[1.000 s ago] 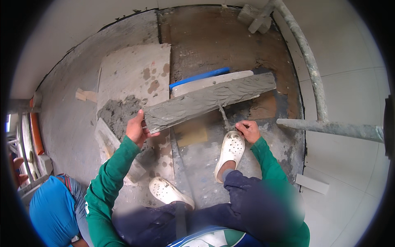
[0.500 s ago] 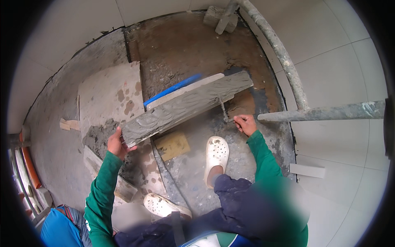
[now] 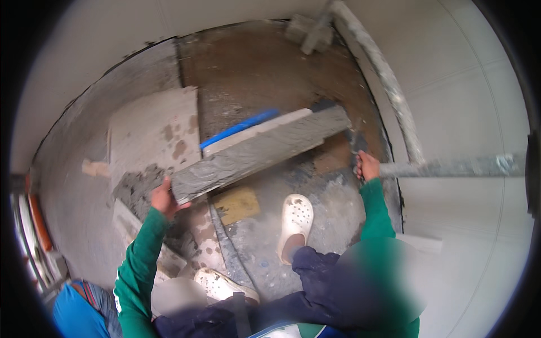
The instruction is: The person spreads cement onto a rectangular tile using a trowel, then lifts and places the tile into a recessed niche in the wall. They press the tile into place, use a blue plastic spacer to align it, and wipe the edges with a yellow sponge.
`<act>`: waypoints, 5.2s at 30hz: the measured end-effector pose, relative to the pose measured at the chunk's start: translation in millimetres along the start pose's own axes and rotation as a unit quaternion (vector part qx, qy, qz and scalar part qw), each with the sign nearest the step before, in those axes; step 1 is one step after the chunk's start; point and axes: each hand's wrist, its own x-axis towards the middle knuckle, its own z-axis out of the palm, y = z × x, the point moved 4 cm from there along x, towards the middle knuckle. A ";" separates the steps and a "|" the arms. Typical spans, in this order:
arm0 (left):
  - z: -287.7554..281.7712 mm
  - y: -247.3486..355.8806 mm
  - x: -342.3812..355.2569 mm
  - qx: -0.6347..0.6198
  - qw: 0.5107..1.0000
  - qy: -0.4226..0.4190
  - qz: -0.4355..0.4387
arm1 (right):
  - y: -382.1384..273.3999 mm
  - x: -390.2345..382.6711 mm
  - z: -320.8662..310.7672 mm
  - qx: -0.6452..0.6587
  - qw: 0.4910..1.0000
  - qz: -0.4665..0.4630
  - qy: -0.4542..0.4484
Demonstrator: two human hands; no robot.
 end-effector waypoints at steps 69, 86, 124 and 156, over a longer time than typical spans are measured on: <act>290.1 5.7 -164.5 0.345 0.789 -0.408 0.305 | 282.7 -435.5 -312.5 -0.371 0.856 0.157 0.324; 437.5 -116.4 -136.9 0.660 0.514 -0.422 0.349 | 387.6 -392.3 -348.0 0.012 0.903 0.298 0.310; 535.0 -205.0 -157.0 -0.167 0.850 -0.494 -0.072 | -2.1 -162.7 -93.3 0.055 0.964 -0.259 -0.029; 460.5 -173.7 -132.0 0.309 0.845 -0.211 0.381 | 320.7 -403.4 -377.5 -0.143 0.837 0.230 0.475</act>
